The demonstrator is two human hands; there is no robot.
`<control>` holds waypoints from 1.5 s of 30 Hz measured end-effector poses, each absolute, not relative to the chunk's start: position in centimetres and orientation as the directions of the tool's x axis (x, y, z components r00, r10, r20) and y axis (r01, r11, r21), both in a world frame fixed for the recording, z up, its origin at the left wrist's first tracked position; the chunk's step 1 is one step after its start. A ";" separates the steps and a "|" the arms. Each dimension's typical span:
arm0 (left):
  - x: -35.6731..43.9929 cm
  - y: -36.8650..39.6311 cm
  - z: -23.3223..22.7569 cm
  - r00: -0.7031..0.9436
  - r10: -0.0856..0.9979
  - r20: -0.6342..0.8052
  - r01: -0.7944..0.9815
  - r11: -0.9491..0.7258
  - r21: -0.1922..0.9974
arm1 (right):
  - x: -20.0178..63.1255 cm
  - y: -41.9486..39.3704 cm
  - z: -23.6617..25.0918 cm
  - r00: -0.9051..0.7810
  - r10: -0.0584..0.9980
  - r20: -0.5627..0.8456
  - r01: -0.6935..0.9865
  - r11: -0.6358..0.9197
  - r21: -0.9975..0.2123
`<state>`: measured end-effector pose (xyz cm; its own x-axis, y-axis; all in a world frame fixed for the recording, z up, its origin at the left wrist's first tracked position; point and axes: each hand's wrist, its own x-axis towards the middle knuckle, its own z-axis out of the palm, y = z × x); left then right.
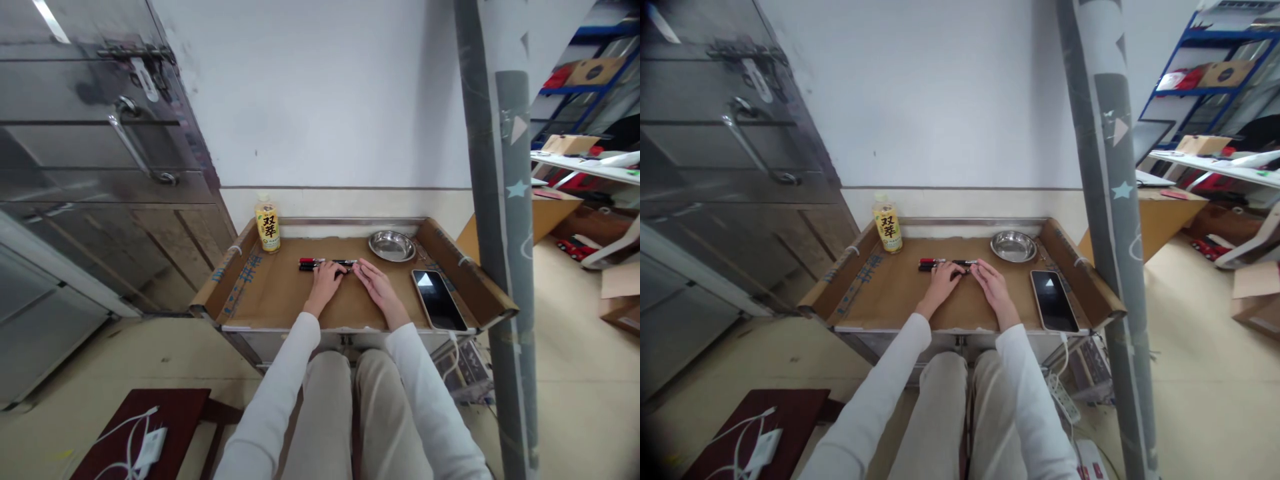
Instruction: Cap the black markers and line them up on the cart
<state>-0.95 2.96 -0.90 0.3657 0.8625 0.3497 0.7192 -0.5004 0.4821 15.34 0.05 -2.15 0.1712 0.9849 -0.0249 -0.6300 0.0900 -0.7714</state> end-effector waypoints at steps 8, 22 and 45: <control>-0.6 2.4 -0.4 0.423 0.781 0.460 0.699 -0.604 0.382 | 14.7 0.9 -2.4 0.175 0.984 -0.029 -0.652 0.093 -0.752; -0.6 2.0 -0.3 0.525 0.658 0.540 0.533 -0.749 0.394 | 12.6 1.0 -2.7 0.150 0.989 -0.012 -0.588 0.079 -0.805; -0.8 2.4 -0.6 0.438 0.777 0.453 0.738 -0.598 0.312 | 12.4 0.1 -2.5 0.309 0.910 0.277 -0.173 0.340 -0.924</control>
